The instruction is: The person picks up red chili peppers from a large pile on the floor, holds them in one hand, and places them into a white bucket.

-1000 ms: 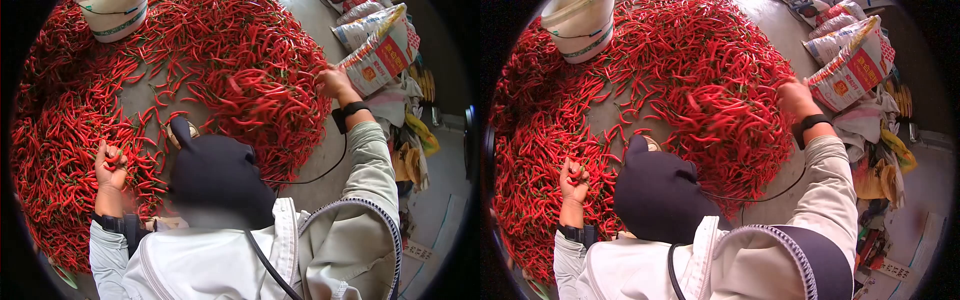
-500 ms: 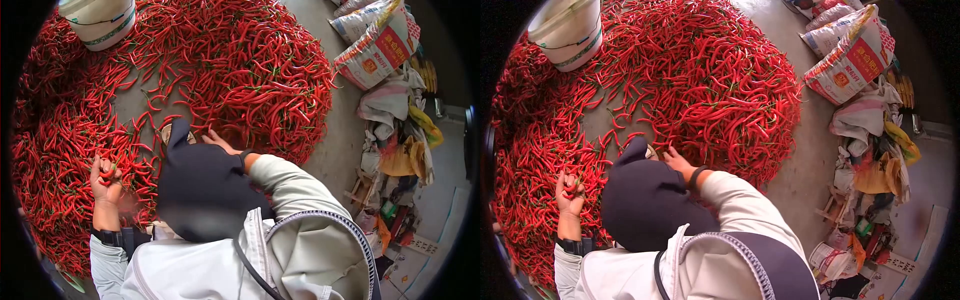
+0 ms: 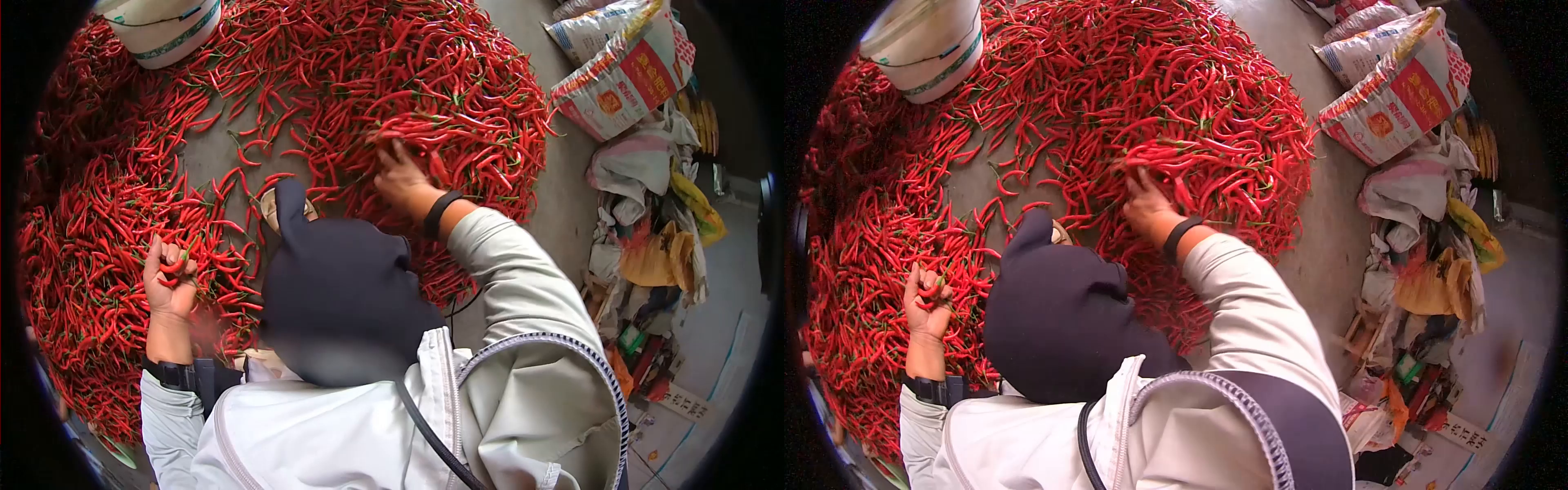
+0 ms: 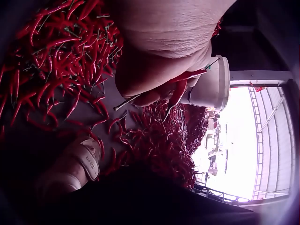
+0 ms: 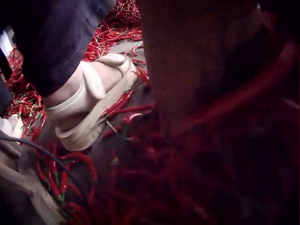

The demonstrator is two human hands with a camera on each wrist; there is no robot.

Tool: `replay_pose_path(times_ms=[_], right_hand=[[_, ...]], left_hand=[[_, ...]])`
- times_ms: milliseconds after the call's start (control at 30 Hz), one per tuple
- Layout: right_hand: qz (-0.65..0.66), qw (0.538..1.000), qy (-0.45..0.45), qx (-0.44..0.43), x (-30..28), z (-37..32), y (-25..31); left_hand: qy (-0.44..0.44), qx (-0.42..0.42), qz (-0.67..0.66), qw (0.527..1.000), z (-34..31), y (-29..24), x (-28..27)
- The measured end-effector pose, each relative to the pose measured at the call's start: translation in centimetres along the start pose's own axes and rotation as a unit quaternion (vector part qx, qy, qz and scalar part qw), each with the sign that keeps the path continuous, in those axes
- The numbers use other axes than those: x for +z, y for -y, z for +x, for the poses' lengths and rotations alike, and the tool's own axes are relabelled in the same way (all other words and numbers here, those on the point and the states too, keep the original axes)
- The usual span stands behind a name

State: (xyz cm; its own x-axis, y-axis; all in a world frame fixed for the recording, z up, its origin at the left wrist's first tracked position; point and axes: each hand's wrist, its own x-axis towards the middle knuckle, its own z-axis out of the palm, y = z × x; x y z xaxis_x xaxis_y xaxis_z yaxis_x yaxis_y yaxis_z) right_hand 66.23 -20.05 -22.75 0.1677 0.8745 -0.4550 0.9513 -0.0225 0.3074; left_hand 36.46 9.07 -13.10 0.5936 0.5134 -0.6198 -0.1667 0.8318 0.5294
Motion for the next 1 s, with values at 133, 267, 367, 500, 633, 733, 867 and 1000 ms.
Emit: replay_pose_path(times_ms=[133,267,367,500,633,733,867,1000], right_hand=[[-0.027,0.999,0.025,0.006,-5.1,-1.7,-5.4],[0.004,0.997,0.027,0.070,-8.1,-3.5,-8.8],[0.022,0.993,-0.005,0.113,-8.4,-5.1,-10.5],[0.012,0.971,-0.048,0.236,-8.6,-6.5,-13.2],[0.033,0.952,-0.056,0.300,-7.8,-7.2,-16.8],[0.049,0.914,0.019,0.403,-7.5,-7.5,-19.2],[0.018,0.850,-0.176,0.496,-5.2,-7.6,-20.6],[0.133,0.849,-0.463,0.219,-7.3,-4.9,-13.4]], left_hand=[[-0.006,0.009,-0.006,1.000,-0.1,0.0,-0.1],[0.015,-0.008,-0.015,1.000,-0.2,-0.1,-0.3],[-0.005,0.000,-0.014,1.000,-0.5,-0.2,-0.1],[-0.006,0.003,-0.025,1.000,-0.6,-0.9,-1.0],[-0.014,0.007,-0.022,1.000,-0.7,-1.3,-1.3],[-0.009,0.015,-0.020,1.000,-0.8,-1.3,-1.6],[-0.005,0.011,-0.020,1.000,-0.6,-1.2,-1.7],[-0.013,0.005,-0.026,1.000,-0.3,-0.8,-1.5]])
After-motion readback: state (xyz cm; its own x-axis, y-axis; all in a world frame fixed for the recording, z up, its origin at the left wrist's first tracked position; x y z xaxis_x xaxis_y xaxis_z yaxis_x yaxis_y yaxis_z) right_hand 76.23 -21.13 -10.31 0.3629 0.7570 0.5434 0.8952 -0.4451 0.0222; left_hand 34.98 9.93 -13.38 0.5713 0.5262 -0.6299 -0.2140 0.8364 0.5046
